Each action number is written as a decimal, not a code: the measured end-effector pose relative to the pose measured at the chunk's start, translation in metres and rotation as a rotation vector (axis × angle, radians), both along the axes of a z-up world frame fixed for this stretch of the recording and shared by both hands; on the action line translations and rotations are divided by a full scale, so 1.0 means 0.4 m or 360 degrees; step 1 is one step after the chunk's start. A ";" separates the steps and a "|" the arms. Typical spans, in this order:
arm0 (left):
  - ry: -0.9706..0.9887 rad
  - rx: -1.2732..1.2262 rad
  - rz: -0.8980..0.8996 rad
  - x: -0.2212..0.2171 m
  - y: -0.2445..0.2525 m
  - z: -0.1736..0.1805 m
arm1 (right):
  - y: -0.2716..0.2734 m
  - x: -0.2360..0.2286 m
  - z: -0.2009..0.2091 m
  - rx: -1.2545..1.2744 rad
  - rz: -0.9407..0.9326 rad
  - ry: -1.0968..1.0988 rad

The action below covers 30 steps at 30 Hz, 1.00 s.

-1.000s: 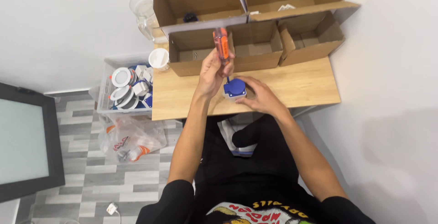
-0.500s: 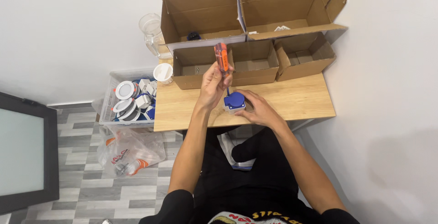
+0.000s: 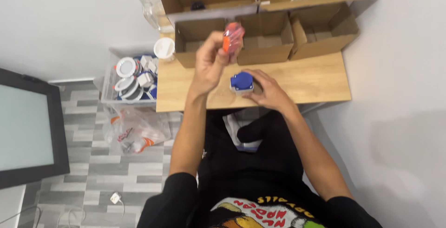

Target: The person assembles a blue electrical socket by screwing it to a white base using an orange screwdriver. They then insert a black component and a white adapter into the socket, securing them with screws. The person handles the components and tools on a wooden table.

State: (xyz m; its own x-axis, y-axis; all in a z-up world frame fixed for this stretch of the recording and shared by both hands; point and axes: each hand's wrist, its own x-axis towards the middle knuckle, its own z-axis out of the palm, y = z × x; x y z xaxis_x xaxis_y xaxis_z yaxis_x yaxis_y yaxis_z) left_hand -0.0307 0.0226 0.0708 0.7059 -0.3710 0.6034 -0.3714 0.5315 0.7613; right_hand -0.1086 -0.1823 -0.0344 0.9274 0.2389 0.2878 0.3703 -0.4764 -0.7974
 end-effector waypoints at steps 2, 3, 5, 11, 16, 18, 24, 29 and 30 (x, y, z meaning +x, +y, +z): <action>-0.0329 0.0297 0.0089 0.000 0.027 0.060 | -0.006 0.001 0.003 -0.0087 -0.0012 0.0106; -0.0329 0.0299 0.0094 0.001 0.031 0.044 | -0.001 -0.007 0.017 -0.0085 -0.0007 0.0105; -0.0161 0.0468 0.0346 -0.001 0.042 0.016 | 0.010 -0.030 0.047 0.0075 -0.0077 0.0131; -0.0263 0.1013 0.0899 -0.005 0.080 -0.197 | 0.012 -0.054 -0.015 0.0339 -0.0143 -0.0408; -0.0588 0.1284 0.1044 -0.036 0.097 -0.274 | 0.011 -0.152 -0.008 0.0520 -0.0178 -0.0518; -0.0644 0.1380 0.1050 -0.040 0.087 -0.302 | 0.010 -0.180 -0.004 0.0638 -0.0161 -0.0513; -0.0749 0.1527 0.1095 -0.049 0.066 -0.369 | 0.019 -0.241 0.007 0.0858 -0.0104 -0.0413; -0.0792 0.1558 0.1139 -0.053 0.063 -0.376 | 0.013 -0.266 0.015 0.0978 -0.0134 -0.0314; -0.0794 0.1557 0.1138 -0.054 0.062 -0.379 | 0.009 -0.268 0.010 0.0977 -0.0135 -0.0316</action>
State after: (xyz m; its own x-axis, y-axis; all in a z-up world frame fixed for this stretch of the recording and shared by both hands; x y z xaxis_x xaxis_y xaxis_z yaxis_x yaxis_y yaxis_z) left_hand -0.0525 0.0475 -0.0806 0.7082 -0.4405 0.5517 -0.6916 -0.5900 0.4167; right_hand -0.2160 -0.1785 -0.0305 0.8509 -0.0956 0.5165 0.5197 0.0102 -0.8543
